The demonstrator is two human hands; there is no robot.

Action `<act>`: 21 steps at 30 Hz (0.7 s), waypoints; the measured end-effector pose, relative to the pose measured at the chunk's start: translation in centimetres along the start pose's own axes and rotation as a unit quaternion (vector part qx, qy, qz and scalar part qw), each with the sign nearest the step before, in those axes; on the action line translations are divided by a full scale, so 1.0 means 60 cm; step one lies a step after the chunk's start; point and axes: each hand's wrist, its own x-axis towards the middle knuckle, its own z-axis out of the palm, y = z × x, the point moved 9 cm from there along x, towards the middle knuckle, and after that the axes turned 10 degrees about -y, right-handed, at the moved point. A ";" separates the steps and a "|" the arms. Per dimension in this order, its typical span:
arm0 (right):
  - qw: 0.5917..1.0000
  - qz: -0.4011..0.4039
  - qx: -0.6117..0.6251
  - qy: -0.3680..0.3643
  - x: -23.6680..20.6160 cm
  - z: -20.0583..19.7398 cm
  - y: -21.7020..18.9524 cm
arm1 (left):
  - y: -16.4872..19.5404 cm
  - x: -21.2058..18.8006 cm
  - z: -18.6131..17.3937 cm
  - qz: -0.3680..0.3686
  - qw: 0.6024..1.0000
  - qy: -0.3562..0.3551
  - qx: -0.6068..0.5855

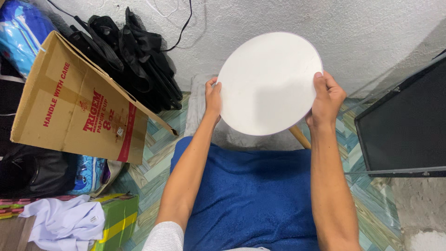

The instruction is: The person sits on the floor with a small round stool across their lap, flips the stool upside down, and unscrews its wooden legs from the metal mounting brackets by hand. They then work at loosening a leg fitting with their fingers.

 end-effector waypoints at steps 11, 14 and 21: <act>1.000 -0.019 0.007 -0.010 0.005 0.005 -0.005 | -0.010 -0.007 0.005 0.010 1.000 0.000 0.007; 0.999 -0.030 -0.007 -0.015 0.003 0.008 -0.008 | -0.015 -0.013 0.006 0.006 1.000 -0.002 0.012; 0.999 -0.028 -0.030 -0.004 0.001 0.010 -0.013 | -0.037 -0.021 0.011 -0.019 1.000 -0.003 0.003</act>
